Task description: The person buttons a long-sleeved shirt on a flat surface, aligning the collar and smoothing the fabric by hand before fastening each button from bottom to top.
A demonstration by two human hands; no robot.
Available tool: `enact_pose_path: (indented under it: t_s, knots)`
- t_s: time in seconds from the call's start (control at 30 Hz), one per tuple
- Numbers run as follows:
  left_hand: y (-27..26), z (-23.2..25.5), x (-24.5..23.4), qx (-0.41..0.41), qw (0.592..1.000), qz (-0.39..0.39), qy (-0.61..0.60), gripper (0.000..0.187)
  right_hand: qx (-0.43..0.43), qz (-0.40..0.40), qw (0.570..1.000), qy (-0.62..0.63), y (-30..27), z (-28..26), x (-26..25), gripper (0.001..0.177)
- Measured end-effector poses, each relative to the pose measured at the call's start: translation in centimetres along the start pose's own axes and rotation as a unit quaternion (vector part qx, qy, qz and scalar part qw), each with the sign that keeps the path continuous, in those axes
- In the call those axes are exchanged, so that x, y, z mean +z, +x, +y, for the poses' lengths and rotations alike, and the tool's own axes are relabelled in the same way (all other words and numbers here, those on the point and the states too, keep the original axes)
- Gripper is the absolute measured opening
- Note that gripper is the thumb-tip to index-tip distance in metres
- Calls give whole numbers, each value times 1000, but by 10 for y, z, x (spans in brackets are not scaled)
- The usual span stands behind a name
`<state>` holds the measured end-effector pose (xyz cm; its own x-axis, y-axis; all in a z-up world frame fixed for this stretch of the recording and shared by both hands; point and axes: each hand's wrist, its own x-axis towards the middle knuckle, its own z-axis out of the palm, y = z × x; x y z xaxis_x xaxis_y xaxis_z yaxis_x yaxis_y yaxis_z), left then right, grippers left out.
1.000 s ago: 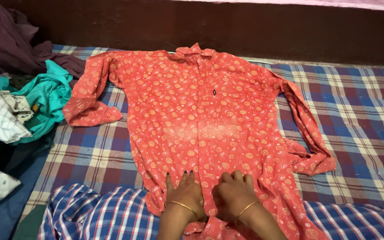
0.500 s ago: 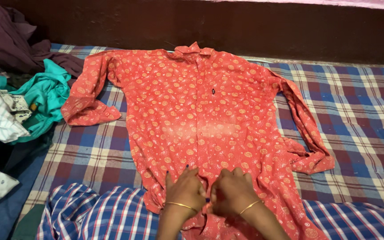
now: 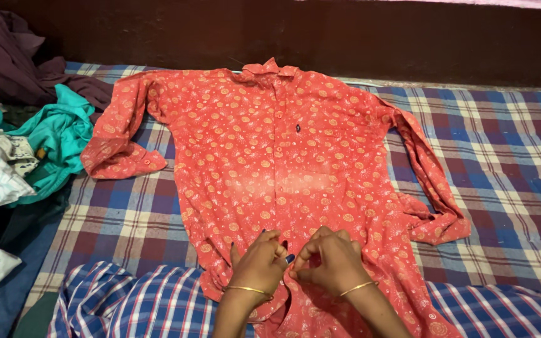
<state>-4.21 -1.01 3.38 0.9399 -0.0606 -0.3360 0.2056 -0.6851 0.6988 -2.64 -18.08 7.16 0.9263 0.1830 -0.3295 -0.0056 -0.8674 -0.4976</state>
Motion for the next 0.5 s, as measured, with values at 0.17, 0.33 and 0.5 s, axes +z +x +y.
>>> enact_pose_path:
  t_s: [0.17,0.33,0.5]
  knots:
    - [6,-10,6,3,999,3,-34,9,6,21,1000,20,2,-2,3,26]
    - [7,-17,8,-7,999,-16,-33,13,-9,37,998,45,4,5,8,27]
    - [5,-21,4,-9,998,-43,-39,18,-12,17,999,25,4,7,16,19]
